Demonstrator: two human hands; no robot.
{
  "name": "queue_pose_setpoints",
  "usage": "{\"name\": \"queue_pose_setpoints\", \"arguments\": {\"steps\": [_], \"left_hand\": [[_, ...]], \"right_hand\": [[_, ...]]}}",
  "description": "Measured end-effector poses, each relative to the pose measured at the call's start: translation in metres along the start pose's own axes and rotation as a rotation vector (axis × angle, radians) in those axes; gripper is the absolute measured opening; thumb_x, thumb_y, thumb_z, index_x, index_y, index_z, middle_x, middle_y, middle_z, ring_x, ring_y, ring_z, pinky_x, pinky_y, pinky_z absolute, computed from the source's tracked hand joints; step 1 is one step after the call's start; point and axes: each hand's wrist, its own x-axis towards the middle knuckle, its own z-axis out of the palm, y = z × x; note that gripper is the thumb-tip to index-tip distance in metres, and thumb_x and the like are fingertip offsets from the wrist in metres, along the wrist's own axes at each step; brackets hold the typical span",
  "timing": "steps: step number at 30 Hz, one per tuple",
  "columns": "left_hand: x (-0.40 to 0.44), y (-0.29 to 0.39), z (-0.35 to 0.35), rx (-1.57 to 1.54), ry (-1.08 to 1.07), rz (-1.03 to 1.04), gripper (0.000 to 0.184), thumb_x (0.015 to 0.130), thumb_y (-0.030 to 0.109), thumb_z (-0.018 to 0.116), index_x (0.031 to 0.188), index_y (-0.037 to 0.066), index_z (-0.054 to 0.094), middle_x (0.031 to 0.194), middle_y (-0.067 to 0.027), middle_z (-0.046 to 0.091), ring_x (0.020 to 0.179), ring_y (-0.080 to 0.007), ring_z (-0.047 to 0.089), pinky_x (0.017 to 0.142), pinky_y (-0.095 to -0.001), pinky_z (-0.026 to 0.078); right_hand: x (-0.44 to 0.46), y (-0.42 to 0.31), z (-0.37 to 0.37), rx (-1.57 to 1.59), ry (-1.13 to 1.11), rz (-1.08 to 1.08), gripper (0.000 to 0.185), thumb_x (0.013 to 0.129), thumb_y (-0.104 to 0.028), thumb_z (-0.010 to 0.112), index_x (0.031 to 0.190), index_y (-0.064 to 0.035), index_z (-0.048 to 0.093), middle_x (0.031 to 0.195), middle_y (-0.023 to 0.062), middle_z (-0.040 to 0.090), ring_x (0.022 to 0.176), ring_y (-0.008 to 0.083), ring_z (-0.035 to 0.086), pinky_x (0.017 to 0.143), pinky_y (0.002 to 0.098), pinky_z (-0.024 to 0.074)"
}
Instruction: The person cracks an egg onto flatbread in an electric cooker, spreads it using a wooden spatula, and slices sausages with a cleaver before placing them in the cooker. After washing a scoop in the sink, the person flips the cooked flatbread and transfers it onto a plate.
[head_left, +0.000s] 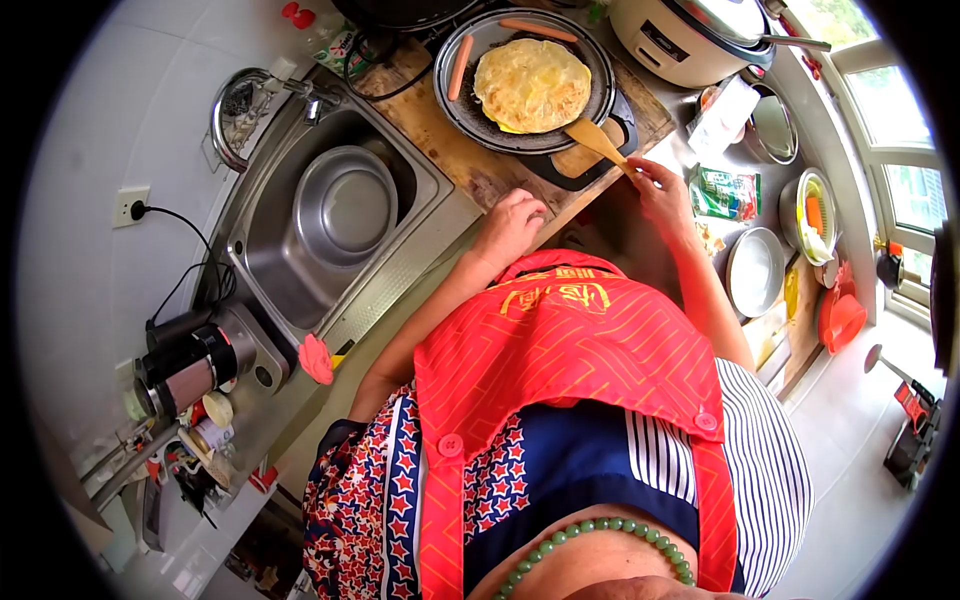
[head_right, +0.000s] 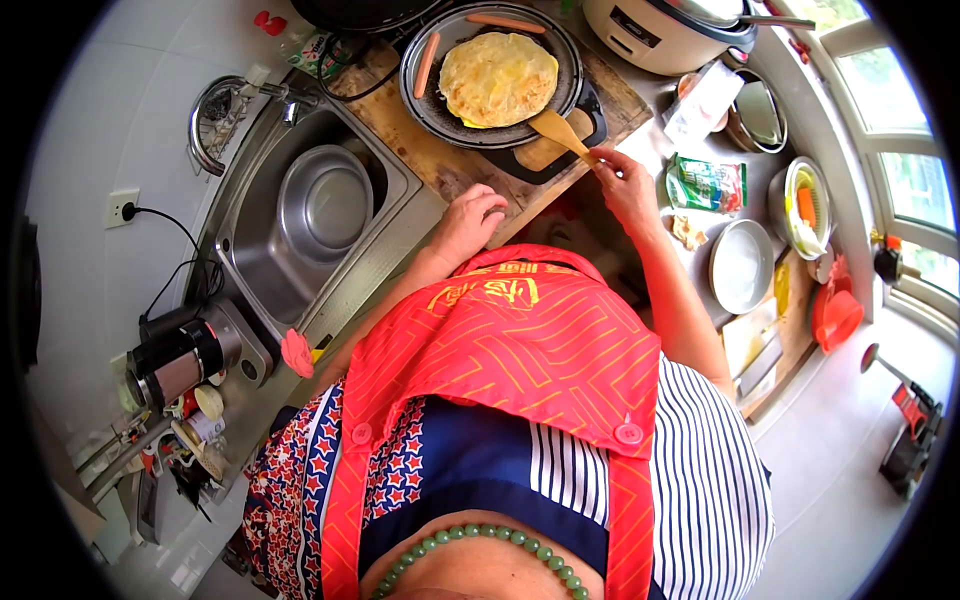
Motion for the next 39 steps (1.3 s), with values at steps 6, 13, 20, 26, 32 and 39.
{"name": "queue_pose_setpoints", "arguments": {"steps": [6, 13, 20, 26, 32, 39], "left_hand": [[0.004, 0.000, 0.002, 0.007, -0.006, 0.026, 0.015, 0.079, 0.011, 0.063, 0.093, 0.004, 0.064, 0.096, -0.0136, 0.059, 0.091, -0.0329, 0.058, 0.079, -0.0383, 0.048], [0.005, 0.000, -0.002, 0.018, -0.007, 0.033, 0.016, 0.079, 0.011, 0.064, 0.093, 0.004, 0.064, 0.096, -0.0134, 0.059, 0.091, -0.0328, 0.058, 0.079, -0.0383, 0.048], [0.004, -0.005, -0.001, 0.006, 0.014, 0.049, 0.016, 0.078, 0.011, 0.064, 0.093, 0.003, 0.064, 0.095, -0.0138, 0.059, 0.090, -0.0330, 0.059, 0.079, -0.0382, 0.048], [0.011, -0.002, 0.002, 0.021, -0.010, 0.083, 0.016, 0.078, 0.010, 0.064, 0.092, 0.003, 0.065, 0.095, -0.0141, 0.060, 0.090, -0.0330, 0.059, 0.079, -0.0384, 0.048], [0.011, -0.001, -0.007, 0.012, 0.013, 0.063, 0.016, 0.078, 0.010, 0.064, 0.093, 0.003, 0.065, 0.096, -0.0140, 0.060, 0.090, -0.0325, 0.059, 0.080, -0.0380, 0.048], [0.010, -0.002, -0.011, 0.014, -0.008, 0.022, 0.017, 0.078, 0.010, 0.064, 0.093, 0.003, 0.065, 0.097, -0.0137, 0.060, 0.091, -0.0324, 0.059, 0.081, -0.0378, 0.048]], "right_hand": [[-0.003, -0.036, -0.009, -0.233, -0.136, -0.048, 0.036, 0.086, -0.013, 0.056, 0.120, -0.0002, 0.060, 0.068, 0.0031, 0.058, 0.052, 0.0094, 0.054, 0.050, 0.0262, 0.0469], [-0.001, -0.050, -0.006, -0.390, -0.155, -0.112, 0.034, 0.086, -0.014, 0.055, 0.117, 0.0002, 0.061, 0.061, 0.0064, 0.059, 0.047, 0.0128, 0.057, 0.052, 0.0279, 0.0483], [-0.002, -0.028, 0.003, -0.271, -0.125, -0.060, 0.033, 0.086, -0.011, 0.057, 0.117, -0.0018, 0.061, 0.069, 0.0062, 0.059, 0.046, 0.0117, 0.053, 0.045, 0.0276, 0.0444], [0.045, -0.001, 0.043, 0.038, -0.138, -0.106, 0.035, 0.087, -0.008, 0.059, 0.122, -0.0024, 0.058, 0.077, 0.0044, 0.059, 0.055, 0.0093, 0.053, 0.047, 0.0244, 0.0458], [0.033, 0.016, 0.033, 0.275, -0.171, 0.102, 0.036, 0.091, -0.013, 0.058, 0.124, -0.0016, 0.054, 0.077, 0.0037, 0.058, 0.056, 0.0070, 0.049, 0.046, 0.0209, 0.0414], [0.080, 0.001, 0.058, 0.335, -0.236, 0.072, 0.036, 0.088, -0.006, 0.053, 0.122, 0.0046, 0.054, 0.075, 0.0060, 0.059, 0.049, 0.0078, 0.046, 0.039, 0.0214, 0.0363]]}}
